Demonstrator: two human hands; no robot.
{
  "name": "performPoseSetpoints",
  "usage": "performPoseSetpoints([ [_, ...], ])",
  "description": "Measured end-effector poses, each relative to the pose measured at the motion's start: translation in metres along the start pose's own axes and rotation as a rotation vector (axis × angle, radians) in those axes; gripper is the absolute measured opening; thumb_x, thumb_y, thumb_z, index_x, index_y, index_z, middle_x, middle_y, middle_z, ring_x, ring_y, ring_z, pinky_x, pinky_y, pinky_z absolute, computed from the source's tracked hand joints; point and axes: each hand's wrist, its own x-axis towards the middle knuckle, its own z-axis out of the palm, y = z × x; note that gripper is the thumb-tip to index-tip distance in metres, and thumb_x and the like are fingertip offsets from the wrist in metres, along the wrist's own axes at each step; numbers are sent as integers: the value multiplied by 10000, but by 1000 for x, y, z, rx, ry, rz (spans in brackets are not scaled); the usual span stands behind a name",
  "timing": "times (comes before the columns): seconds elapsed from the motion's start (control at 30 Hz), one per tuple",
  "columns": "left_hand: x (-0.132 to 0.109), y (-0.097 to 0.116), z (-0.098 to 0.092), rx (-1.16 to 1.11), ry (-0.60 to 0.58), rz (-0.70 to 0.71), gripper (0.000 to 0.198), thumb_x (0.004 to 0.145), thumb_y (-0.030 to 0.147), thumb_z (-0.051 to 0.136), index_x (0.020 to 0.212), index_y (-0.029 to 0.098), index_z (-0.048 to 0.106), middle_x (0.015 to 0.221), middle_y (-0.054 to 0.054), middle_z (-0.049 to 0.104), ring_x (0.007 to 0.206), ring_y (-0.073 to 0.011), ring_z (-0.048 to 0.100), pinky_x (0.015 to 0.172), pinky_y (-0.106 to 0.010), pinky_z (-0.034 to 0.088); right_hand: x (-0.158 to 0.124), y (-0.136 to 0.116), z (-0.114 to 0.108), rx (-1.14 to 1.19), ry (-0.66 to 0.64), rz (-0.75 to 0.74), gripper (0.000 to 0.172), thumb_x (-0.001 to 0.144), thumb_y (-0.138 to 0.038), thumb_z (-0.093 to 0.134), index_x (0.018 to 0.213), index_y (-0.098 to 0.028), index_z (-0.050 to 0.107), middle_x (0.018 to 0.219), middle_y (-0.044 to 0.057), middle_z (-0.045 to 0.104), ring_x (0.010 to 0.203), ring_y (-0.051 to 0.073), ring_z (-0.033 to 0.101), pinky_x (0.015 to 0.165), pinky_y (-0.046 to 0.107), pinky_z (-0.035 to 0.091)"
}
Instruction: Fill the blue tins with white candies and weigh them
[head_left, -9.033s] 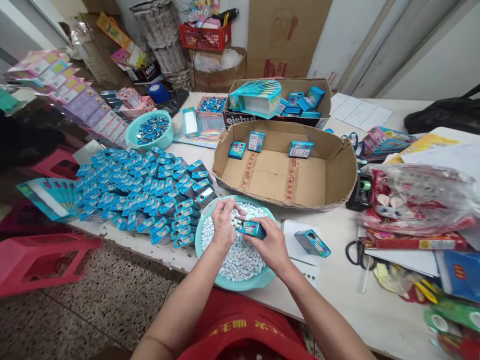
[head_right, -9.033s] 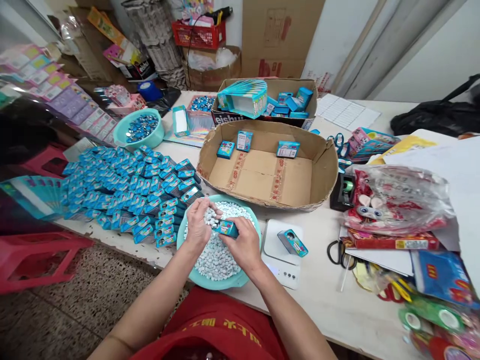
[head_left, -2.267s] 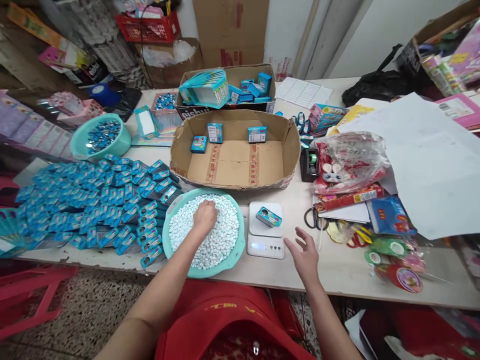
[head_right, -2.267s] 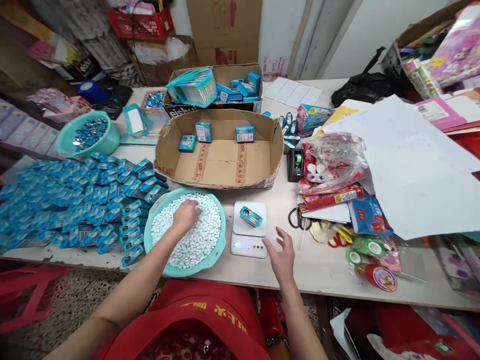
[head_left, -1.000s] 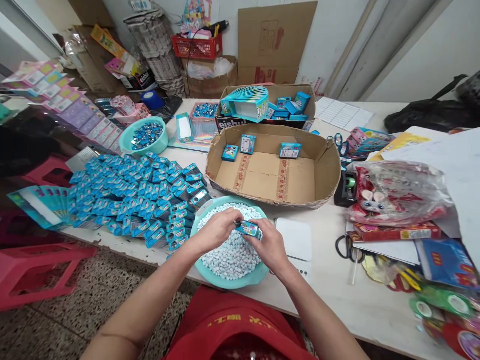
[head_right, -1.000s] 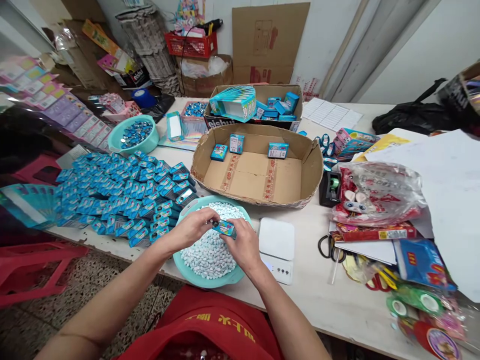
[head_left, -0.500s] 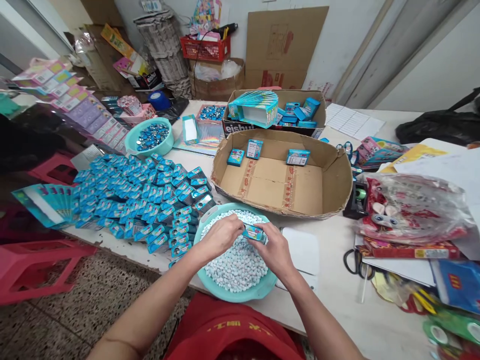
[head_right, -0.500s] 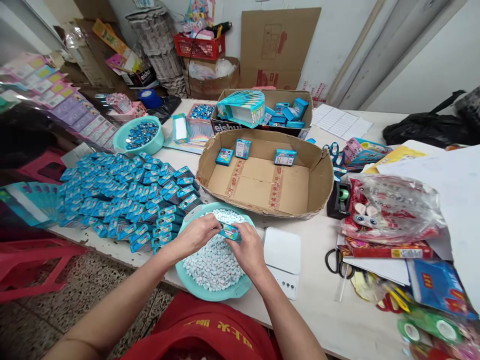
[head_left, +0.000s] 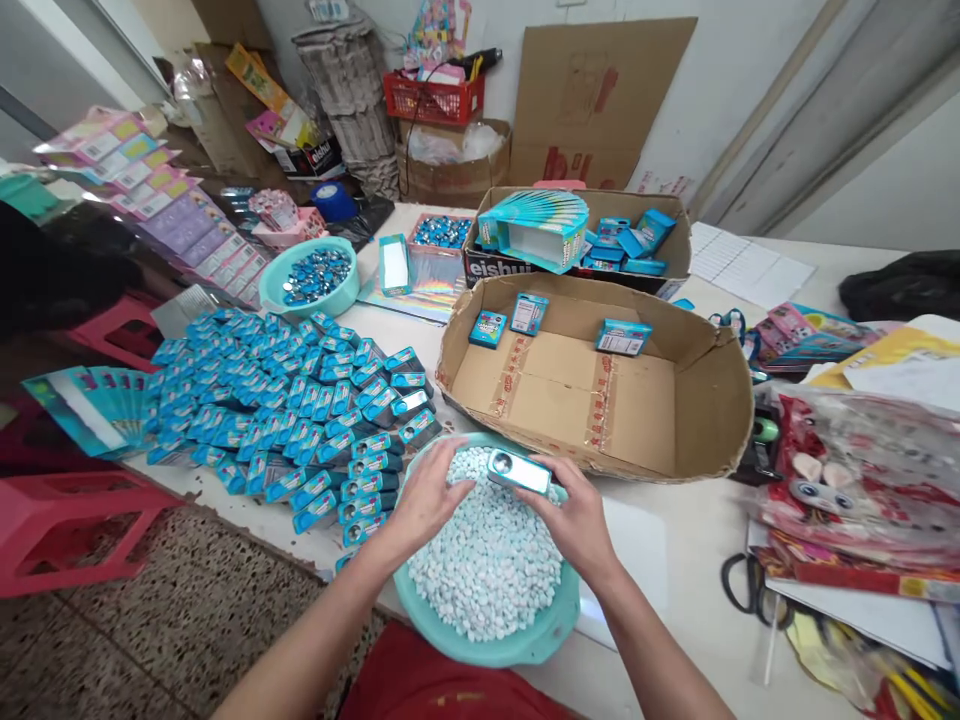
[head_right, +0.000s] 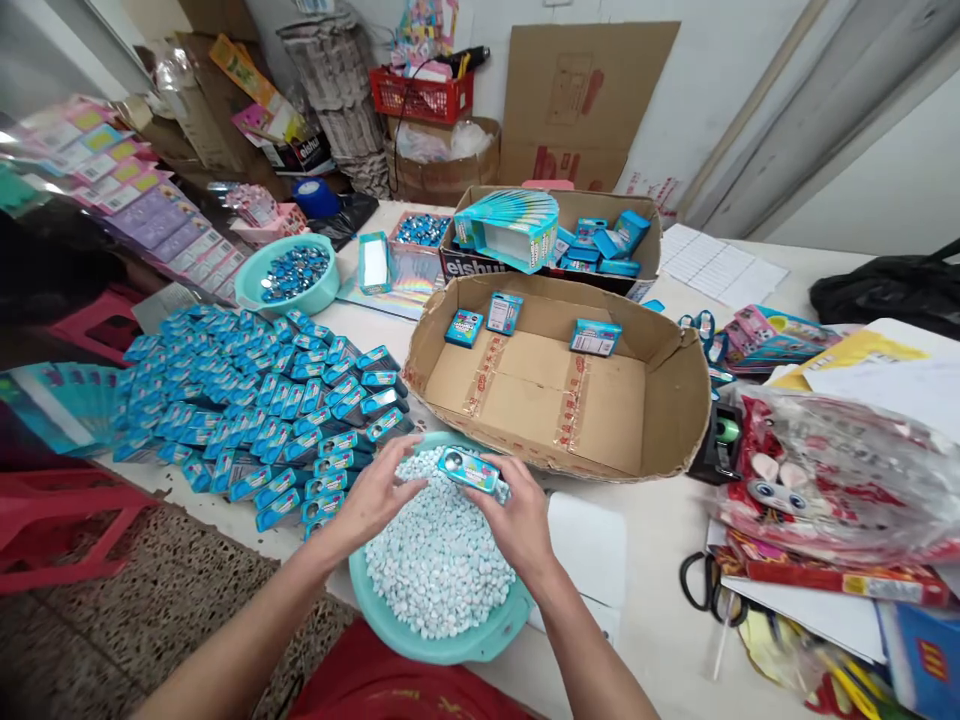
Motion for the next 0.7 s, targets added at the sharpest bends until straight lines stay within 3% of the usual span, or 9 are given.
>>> performPoseSetpoints([
  [0.1,23,12,-16,56,-45,219,584,814,243,590,1357,266,376,1392,-79,435,1289,-226,393,1077,-402,333,18,-13,14,-2,-47,-47,340,721,-421,703,995,-227,652,963,67,675,889,238,631,790,371,509],
  [0.23,49,14,-39,158,-90,344,384,832,208,566,1210,258,517,1155,-56,598,1098,-210,538,945,-358,434,52,-18,23,100,-170,-112,388,731,-446,694,1051,-235,632,1008,67,677,933,238,637,831,392,514],
  [0.3,62,5,-60,178,33,303,318,830,249,583,1145,239,541,1090,-50,615,1036,-204,562,901,-329,449,83,-9,25,185,-148,-85,472,754,-483,655,1144,-229,578,1080,83,660,975,231,630,851,396,514],
  [0.37,82,-10,-87,217,251,207,330,823,297,597,1137,220,530,1097,-56,608,1034,-211,561,895,-316,442,125,8,29,216,-28,-16,531,769,-510,613,1192,-200,533,1153,120,627,1014,233,614,853,401,513],
  [0.43,112,-34,-113,306,452,90,353,820,320,594,1143,198,519,1108,-75,597,1053,-235,551,894,-320,431,173,28,39,147,86,94,553,738,-503,626,1162,-161,534,1184,158,604,1004,250,613,828,410,517],
  [0.5,150,-65,-131,412,526,-12,361,817,315,583,1143,176,517,1118,-96,588,1070,-259,543,885,-330,424,218,47,56,4,111,244,550,702,-440,647,1140,-127,537,1161,181,611,971,274,625,817,426,511],
  [0.57,189,-98,-136,494,440,-90,355,810,289,567,1140,168,520,1125,-108,588,1064,-269,549,868,-336,425,257,61,78,-89,130,326,539,659,-372,681,1102,-92,554,1111,213,624,984,314,619,851,451,482],
  [0.7,245,-153,-123,526,82,-121,343,783,189,546,1126,184,546,1135,-88,611,1088,-241,558,894,-311,419,307,73,125,-185,173,416,536,619,-384,719,1050,-102,572,1093,245,615,1043,379,583,893,505,433],
])
